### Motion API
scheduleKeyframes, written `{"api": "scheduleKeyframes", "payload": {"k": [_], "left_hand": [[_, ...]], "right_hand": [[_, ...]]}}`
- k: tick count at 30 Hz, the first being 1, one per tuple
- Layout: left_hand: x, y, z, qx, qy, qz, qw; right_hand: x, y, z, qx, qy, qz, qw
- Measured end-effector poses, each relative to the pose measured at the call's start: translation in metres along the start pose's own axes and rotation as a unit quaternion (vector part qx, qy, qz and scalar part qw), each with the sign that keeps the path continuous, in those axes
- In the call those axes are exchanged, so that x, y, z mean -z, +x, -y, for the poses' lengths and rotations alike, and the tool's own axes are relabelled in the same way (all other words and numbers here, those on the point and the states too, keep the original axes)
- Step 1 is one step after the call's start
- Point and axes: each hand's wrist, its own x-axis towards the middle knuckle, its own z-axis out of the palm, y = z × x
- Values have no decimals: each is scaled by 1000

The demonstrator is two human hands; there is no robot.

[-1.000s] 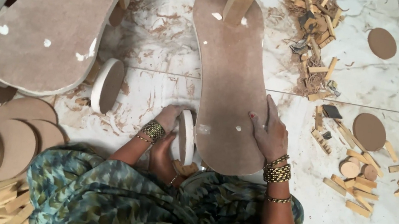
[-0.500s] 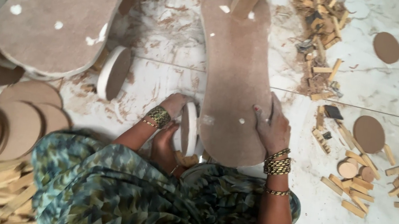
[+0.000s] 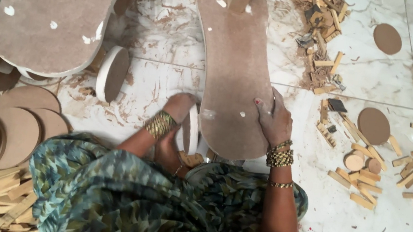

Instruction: The person sits on the floor assembling wooden toy parts. They apply glue to a shaped wooden board, position a wooden dowel through it, and press round wooden discs onto the dowel as wheels, pressing the parts together by hand.

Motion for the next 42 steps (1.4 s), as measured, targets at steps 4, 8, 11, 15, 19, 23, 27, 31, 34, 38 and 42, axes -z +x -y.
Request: {"api": "scheduleKeyframes", "payload": {"k": [4,8,11,15,19,23,27,31,34,38,42], "left_hand": [[8,-12,2,11,-9,24,1000],[-9,-56,-12,-110,90,-160,977],[-16,-57,-10,-120,113,-196,967],[-10,-21,11,-27,46,4,999],[-10,-7,34,43,-209,51,976],[-25,-19,38,45,-439,-14,897],[-27,-38,39,-70,-121,-151,979],[-29,-36,47,78,-285,-14,955],[-42,-27,48,22,-288,-34,957],[-47,-30,50,44,-204,-12,978],[-37,-33,53,-57,-134,-138,980]], "right_hand": [[1,-3,-1,27,28,-26,999],[2,-5,0,33,64,-34,997],[3,-5,0,-48,59,-7,997],[4,-16,0,75,200,-155,965],[4,-48,13,129,212,-145,958],[4,-75,39,235,51,-30,970],[9,-81,63,267,-89,38,959],[12,-78,70,264,-98,39,959],[9,-77,68,261,-97,28,960],[5,-77,62,258,-99,35,961],[5,-76,61,254,-103,33,961]]}}
